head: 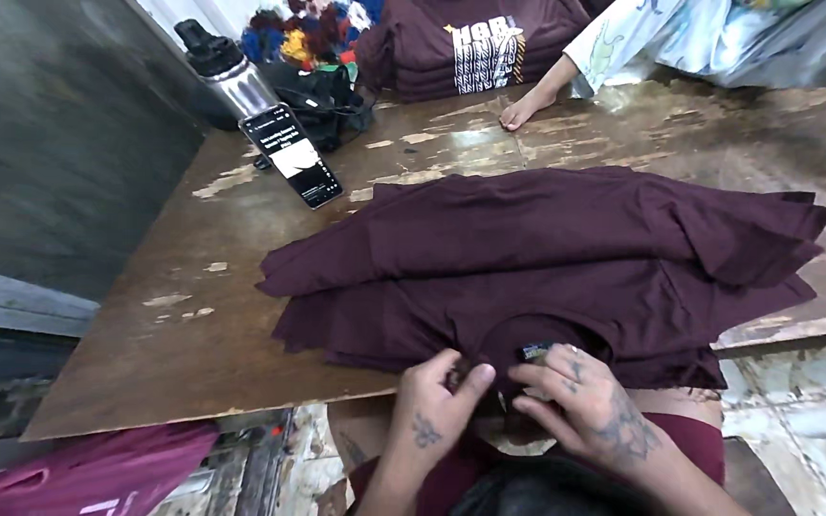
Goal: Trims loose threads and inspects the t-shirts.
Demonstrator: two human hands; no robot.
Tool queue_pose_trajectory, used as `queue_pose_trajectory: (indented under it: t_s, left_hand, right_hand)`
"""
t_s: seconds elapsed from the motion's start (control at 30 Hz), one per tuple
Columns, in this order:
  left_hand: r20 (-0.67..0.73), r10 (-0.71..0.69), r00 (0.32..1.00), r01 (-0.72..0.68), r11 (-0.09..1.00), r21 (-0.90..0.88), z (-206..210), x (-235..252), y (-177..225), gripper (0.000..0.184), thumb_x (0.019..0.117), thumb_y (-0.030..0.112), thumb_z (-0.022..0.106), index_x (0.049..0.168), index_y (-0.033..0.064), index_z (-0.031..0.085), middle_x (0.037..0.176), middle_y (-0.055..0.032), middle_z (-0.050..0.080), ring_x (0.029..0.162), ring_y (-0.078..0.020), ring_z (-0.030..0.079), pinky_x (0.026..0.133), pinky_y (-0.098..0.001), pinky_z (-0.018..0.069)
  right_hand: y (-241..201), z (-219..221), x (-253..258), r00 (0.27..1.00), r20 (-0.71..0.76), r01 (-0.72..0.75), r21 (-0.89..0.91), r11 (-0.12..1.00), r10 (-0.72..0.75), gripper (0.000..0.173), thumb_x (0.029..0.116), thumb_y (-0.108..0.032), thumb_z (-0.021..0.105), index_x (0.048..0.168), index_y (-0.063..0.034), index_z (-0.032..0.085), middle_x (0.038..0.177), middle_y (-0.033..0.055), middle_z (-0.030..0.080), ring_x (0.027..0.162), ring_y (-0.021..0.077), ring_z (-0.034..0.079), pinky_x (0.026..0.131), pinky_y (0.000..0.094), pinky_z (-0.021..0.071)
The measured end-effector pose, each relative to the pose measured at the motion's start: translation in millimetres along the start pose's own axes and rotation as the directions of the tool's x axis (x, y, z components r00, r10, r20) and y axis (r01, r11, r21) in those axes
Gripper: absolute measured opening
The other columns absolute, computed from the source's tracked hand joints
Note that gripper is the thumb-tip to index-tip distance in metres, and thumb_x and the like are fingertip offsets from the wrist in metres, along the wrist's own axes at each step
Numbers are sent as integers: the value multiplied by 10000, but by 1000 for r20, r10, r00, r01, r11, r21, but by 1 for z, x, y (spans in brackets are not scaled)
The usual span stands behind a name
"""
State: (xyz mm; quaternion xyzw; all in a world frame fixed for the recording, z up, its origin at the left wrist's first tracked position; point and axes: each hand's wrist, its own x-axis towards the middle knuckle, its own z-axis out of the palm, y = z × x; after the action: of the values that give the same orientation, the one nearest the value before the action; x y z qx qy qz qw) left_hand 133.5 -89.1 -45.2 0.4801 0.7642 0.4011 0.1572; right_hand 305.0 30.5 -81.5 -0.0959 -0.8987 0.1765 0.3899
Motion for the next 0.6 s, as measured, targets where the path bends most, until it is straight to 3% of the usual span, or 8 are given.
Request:
queue_pose_trajectory:
  t_s: [0.03,0.1,0.17,0.23,0.3,0.37,0.43,0.6]
  left_hand:
    - [-11,22,1000,-22,998,-64,8,-1,0,277,931,275,652,827,23,699,675,9,612,604,-29,554,581,-224,475]
    - [-45,35,998,-47,950,-308,17,-4,-3,145,920,151,628,814,52,638,654,70,557,571,37,513,542,-141,443]
    - [16,-22,1000,27,807,-590,16,-8,-9,133,928,133,613,825,189,551,598,151,527,478,56,511,451,-133,454]
    - [84,-25,996,76,724,-686,13,-12,-18,150,936,163,641,833,233,558,586,150,550,458,34,536,440,-155,483]
    - [48,20,999,8,856,-517,11,-17,-25,97,957,215,650,905,170,582,650,112,578,520,28,564,487,-158,504]
    - [-53,144,988,-146,988,-44,2,-17,-20,269,931,257,652,1097,46,655,812,-3,667,669,-66,634,584,-246,543]
    - [-54,298,953,-271,919,287,-9,-16,-7,385,922,305,598,1170,27,696,907,-101,702,721,-196,677,578,-357,545]
    - [116,525,843,-513,719,469,-16,-12,2,259,945,229,562,1080,147,767,907,-58,722,771,-219,702,610,-357,552]
  right_hand:
    - [2,8,4,1000,3,-10,-33,999,10,319,1012,-338,562,1096,-94,750,848,77,702,775,235,679,703,370,549]
    - [6,22,2,998,-61,17,-21,1000,-18,215,981,-242,589,983,-108,757,813,65,704,754,231,671,694,376,521]
    - [10,22,-5,990,-137,49,86,995,-37,185,1016,-186,564,950,-99,713,853,57,724,816,182,681,811,321,532]
    - [12,19,-12,986,-164,57,166,984,-30,190,1050,-184,527,959,-91,665,883,58,730,855,160,697,886,306,541]
    - [12,20,-17,986,-165,55,175,983,-26,194,1059,-198,508,969,-97,647,874,53,714,854,162,682,897,312,521]
    - [12,22,-19,983,-181,58,165,985,-28,188,1057,-207,510,976,-100,642,861,50,695,853,166,668,910,310,510]
    - [13,23,-20,980,-196,59,174,983,-24,169,1044,-211,534,970,-103,641,848,48,680,844,163,658,920,305,506]
    - [11,28,-22,975,-220,38,218,975,12,177,1045,-253,538,957,-126,625,801,19,632,797,119,611,910,282,464]
